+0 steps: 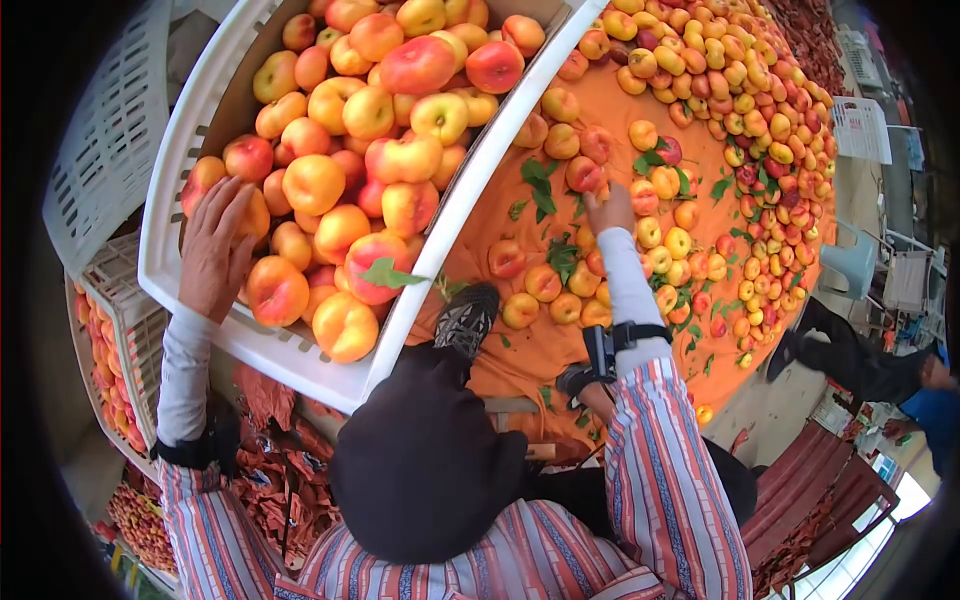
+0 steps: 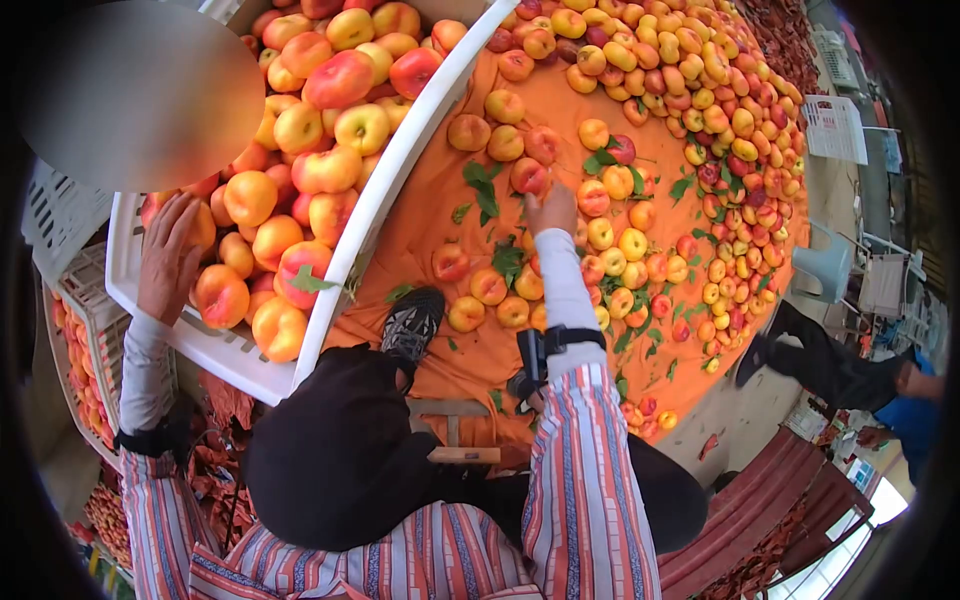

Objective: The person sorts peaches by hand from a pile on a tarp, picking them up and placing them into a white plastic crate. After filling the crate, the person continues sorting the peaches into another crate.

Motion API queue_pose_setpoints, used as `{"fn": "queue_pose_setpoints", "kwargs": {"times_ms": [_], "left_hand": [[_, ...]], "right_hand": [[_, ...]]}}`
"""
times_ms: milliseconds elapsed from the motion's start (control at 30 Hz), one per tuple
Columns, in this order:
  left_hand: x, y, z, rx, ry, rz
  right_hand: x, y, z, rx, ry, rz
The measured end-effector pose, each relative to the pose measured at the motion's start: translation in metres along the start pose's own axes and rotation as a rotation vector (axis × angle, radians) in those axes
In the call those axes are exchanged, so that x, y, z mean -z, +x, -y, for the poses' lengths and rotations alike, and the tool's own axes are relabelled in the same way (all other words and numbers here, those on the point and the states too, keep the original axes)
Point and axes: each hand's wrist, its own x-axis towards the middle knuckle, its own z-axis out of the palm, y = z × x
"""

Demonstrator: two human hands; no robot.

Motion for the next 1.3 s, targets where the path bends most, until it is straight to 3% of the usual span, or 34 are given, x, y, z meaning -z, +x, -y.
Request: {"fn": "queue_pose_setpoints", "kwargs": {"times_ms": [167,233,300,400,467,533,600,633,700,800,900,1067,1133,1233,1300], "left_hand": [[0.004,-0.004,0.006,0.064,-0.025,0.071],[-0.002,-0.004,0.010,0.059,-0.216,0.014],[-0.003,-0.016,0.020,0.098,-0.321,-0.070],[0.003,-0.020,0.022,0.210,-0.363,-0.194],[0.005,-0.019,0.022,0.232,-0.435,-0.280],[0.007,-0.019,0.019,0.229,-0.438,-0.325],[0.002,-0.022,0.020,0.222,-0.470,-0.371],[0.001,-0.023,0.021,0.207,-0.447,-0.368],[0.000,-0.025,0.022,0.193,-0.442,-0.341],[0.002,-0.028,0.022,0.199,-0.468,-0.304],[0.002,-0.026,0.022,0.183,-0.490,-0.321],[0.006,-0.022,0.007,0.084,-0.469,-0.209],[0.008,-0.011,-0.006,-0.014,-0.443,-0.184],[-0.009,-0.004,-0.022,-0.084,-0.343,-0.102],[-0.017,0.001,-0.027,-0.123,-0.300,-0.059]], "right_hand": [[-0.014,0.025,0.048,-0.242,-0.120,0.124],[-0.017,0.035,0.032,-0.199,-0.091,0.149],[-0.107,0.061,-0.060,-0.163,0.189,-0.110],[0.055,0.036,0.050,-0.228,1.126,0.039],[0.143,0.012,0.133,-0.023,1.275,0.165],[0.193,0.000,0.190,0.199,0.974,0.337],[0.207,-0.021,0.260,0.548,0.822,0.473],[0.204,-0.028,0.288,0.781,0.673,0.447],[0.183,-0.041,0.325,1.039,0.522,0.327],[0.144,-0.055,0.356,1.135,0.394,0.302],[0.115,-0.065,0.366,1.294,0.077,0.283],[0.148,-0.040,0.340,1.120,0.336,0.098],[0.174,-0.043,0.311,0.757,0.441,0.243],[0.191,-0.074,0.275,0.543,0.366,0.317],[0.183,-0.098,0.255,0.434,0.511,0.438]]}}
